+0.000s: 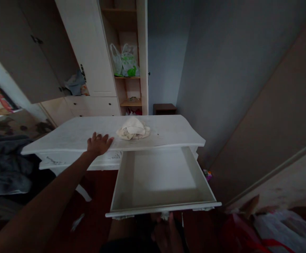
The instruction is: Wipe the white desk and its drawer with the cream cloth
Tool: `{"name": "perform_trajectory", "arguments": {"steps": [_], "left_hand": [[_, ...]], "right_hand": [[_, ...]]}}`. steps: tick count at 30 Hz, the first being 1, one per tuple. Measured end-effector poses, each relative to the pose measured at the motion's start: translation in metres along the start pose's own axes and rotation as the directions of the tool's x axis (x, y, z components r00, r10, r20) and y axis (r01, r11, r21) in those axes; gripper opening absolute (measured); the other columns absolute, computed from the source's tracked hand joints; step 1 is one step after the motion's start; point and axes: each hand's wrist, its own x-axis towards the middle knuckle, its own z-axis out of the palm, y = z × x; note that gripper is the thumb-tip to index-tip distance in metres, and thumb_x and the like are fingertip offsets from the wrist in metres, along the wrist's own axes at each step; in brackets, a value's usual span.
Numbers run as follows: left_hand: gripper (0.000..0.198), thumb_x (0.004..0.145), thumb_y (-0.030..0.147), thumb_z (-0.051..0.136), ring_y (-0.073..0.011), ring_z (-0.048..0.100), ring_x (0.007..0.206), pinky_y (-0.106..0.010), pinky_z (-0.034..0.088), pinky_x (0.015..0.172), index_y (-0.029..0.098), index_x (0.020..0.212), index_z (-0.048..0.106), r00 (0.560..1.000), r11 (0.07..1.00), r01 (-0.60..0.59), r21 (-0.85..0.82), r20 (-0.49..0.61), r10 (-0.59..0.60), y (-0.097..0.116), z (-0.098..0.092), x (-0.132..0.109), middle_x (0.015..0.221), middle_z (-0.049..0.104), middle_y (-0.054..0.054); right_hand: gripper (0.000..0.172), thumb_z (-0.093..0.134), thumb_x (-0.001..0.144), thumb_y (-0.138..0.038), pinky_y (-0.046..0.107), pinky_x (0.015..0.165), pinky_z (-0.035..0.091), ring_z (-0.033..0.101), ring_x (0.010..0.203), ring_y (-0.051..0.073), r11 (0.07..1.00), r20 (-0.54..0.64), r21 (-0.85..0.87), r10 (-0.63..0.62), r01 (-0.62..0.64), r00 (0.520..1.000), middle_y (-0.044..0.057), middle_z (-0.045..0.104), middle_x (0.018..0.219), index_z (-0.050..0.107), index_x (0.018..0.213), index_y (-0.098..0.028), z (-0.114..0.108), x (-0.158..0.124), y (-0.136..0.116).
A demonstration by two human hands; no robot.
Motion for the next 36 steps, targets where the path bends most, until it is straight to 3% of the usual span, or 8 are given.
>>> {"name": "perform_trajectory", "arguments": {"steps": [9,15,28,32,36], "left_hand": [[0.065,0.096,0.052,0.012,-0.0359,0.044,0.131,-0.051,0.035,0.103,0.02,0.141,0.046,0.999,0.999,-0.035,0.003,-0.041,0.035,0.003,0.001,-0.004,0.14,0.051,-0.019],[0.057,0.097,0.039,0.018,-0.0357,0.043,0.131,-0.05,0.035,0.103,0.015,0.142,0.043,0.997,0.998,-0.054,0.034,-0.05,0.055,0.0,0.002,-0.006,0.14,0.049,-0.021],[0.057,0.096,0.035,0.025,-0.0385,0.039,0.136,-0.053,0.034,0.106,0.014,0.148,0.039,0.999,0.999,-0.038,0.006,-0.025,0.038,0.0,0.003,-0.001,0.148,0.043,-0.022],[0.059,0.097,0.035,0.018,-0.0368,0.037,0.138,-0.05,0.032,0.108,0.014,0.15,0.035,1.0,0.998,-0.023,0.063,-0.006,0.024,0.002,0.002,-0.003,0.15,0.04,-0.021],[0.058,0.097,0.034,0.017,-0.0351,0.039,0.136,-0.048,0.033,0.107,0.015,0.149,0.035,0.999,0.995,-0.029,0.094,-0.027,0.032,0.002,0.004,-0.004,0.149,0.042,-0.02]], "right_hand": [[0.053,0.065,0.074,-0.071,0.027,0.049,0.04,0.033,0.038,0.008,0.99,-0.125,-0.126,-0.077,0.062,0.989,-0.009,0.032,0.037,0.067,0.072,-0.018,0.04,-0.012,-0.033],[0.05,0.069,0.072,-0.069,0.027,0.049,0.038,0.042,0.044,0.01,0.989,-0.109,-0.103,-0.12,0.109,0.987,-0.005,0.043,0.047,0.065,0.066,-0.019,0.066,0.003,-0.049],[0.061,0.067,0.063,-0.078,0.025,0.048,0.04,0.034,0.038,0.007,0.93,-0.092,-0.267,-0.287,0.254,0.954,-0.006,0.046,0.041,0.064,0.064,-0.018,0.088,0.101,-0.065],[0.061,0.067,0.064,-0.077,0.023,0.046,0.038,0.034,0.038,0.007,0.967,-0.065,-0.193,-0.185,0.169,0.981,-0.007,0.042,0.039,0.064,0.063,-0.016,0.096,0.13,-0.078],[0.054,0.059,0.083,-0.066,0.022,0.047,0.038,0.032,0.038,0.007,0.994,-0.095,-0.083,-0.076,0.068,0.993,-0.007,0.041,0.04,0.062,0.064,-0.016,0.105,0.155,-0.093]]}}
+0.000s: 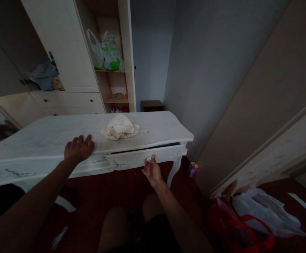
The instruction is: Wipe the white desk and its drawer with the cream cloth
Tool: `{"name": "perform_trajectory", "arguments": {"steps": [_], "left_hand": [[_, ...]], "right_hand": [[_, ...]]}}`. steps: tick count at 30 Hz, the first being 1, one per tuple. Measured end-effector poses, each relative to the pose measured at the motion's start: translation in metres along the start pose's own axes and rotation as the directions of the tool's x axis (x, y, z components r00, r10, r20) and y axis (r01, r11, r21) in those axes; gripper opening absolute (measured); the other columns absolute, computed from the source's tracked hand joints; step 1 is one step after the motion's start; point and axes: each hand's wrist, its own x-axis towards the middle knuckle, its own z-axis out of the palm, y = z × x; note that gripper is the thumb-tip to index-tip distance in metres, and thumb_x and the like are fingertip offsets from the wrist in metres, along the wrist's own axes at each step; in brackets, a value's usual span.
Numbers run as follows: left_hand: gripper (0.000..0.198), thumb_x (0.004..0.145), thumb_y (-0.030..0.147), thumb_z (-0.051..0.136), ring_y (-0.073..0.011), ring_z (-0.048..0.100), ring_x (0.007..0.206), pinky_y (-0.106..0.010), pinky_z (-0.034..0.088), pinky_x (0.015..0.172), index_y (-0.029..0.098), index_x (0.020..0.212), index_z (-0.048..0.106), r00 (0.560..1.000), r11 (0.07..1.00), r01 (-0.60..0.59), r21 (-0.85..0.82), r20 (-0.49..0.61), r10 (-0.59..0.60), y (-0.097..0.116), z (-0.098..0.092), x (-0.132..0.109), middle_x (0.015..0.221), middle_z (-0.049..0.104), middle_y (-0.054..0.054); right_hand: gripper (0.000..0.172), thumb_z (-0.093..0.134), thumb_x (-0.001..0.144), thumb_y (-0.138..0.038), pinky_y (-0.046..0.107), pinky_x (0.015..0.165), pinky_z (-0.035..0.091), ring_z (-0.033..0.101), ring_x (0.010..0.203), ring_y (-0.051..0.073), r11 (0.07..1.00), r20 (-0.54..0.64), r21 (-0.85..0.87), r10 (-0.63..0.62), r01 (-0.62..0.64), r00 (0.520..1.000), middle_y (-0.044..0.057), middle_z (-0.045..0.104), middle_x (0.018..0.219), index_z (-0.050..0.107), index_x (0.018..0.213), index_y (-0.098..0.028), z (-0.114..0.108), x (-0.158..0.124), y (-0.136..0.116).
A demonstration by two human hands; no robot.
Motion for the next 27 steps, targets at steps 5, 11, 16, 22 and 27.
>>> {"name": "perform_trajectory", "arguments": {"steps": [5,11,16,22,27], "left_hand": [[0.058,0.096,0.034,0.022,-0.0381,0.039,0.136,-0.052,0.033,0.106,0.014,0.147,0.038,1.0,0.999,0.0,-0.052,-0.005,-0.001,-0.002,0.003,0.002,0.149,0.042,-0.021],[0.057,0.096,0.034,0.024,-0.039,0.038,0.137,-0.052,0.031,0.107,0.014,0.147,0.039,1.0,0.996,0.016,-0.088,-0.024,-0.018,-0.001,0.004,0.001,0.149,0.041,-0.022],[0.056,0.097,0.033,0.023,-0.0377,0.041,0.134,-0.052,0.033,0.104,0.014,0.145,0.041,0.999,0.996,-0.002,-0.085,-0.048,-0.002,0.001,0.002,-0.002,0.147,0.045,-0.022],[0.059,0.096,0.037,0.02,-0.0368,0.036,0.138,-0.05,0.03,0.107,0.016,0.147,0.04,0.999,0.996,0.037,-0.086,-0.018,-0.039,0.001,0.003,0.0,0.15,0.042,-0.02],[0.06,0.096,0.039,0.019,-0.0346,0.036,0.139,-0.048,0.029,0.108,0.017,0.148,0.038,0.999,0.998,0.044,-0.048,-0.004,-0.044,0.003,0.004,-0.002,0.15,0.041,-0.019]], "right_hand": [[0.05,0.052,0.091,-0.059,0.022,0.048,0.038,0.03,0.037,0.006,0.998,-0.01,0.042,0.044,-0.043,0.999,-0.008,0.04,0.041,0.061,0.066,-0.016,0.012,0.026,-0.013],[0.051,0.055,0.084,-0.067,0.021,0.049,0.039,0.034,0.038,0.007,0.997,0.03,-0.038,0.073,-0.072,0.997,-0.01,0.038,0.043,0.061,0.074,-0.018,0.008,0.03,-0.016],[0.069,0.039,0.083,-0.079,0.026,0.05,0.044,0.045,0.042,0.009,0.835,0.016,-0.486,0.301,-0.256,0.953,-0.002,0.055,0.051,0.063,0.077,-0.015,-0.001,0.006,-0.043],[0.049,0.065,0.075,-0.064,0.022,0.048,0.039,0.047,0.046,0.009,0.551,0.374,-0.743,-0.129,0.38,0.919,-0.001,0.057,0.054,0.065,0.073,-0.016,0.018,0.013,-0.15],[0.04,0.056,0.084,-0.051,0.024,0.051,0.039,0.049,0.047,0.011,0.098,0.327,-0.907,-0.447,0.409,0.833,0.001,0.057,0.052,0.061,0.064,-0.017,0.02,0.075,-0.235]]}}
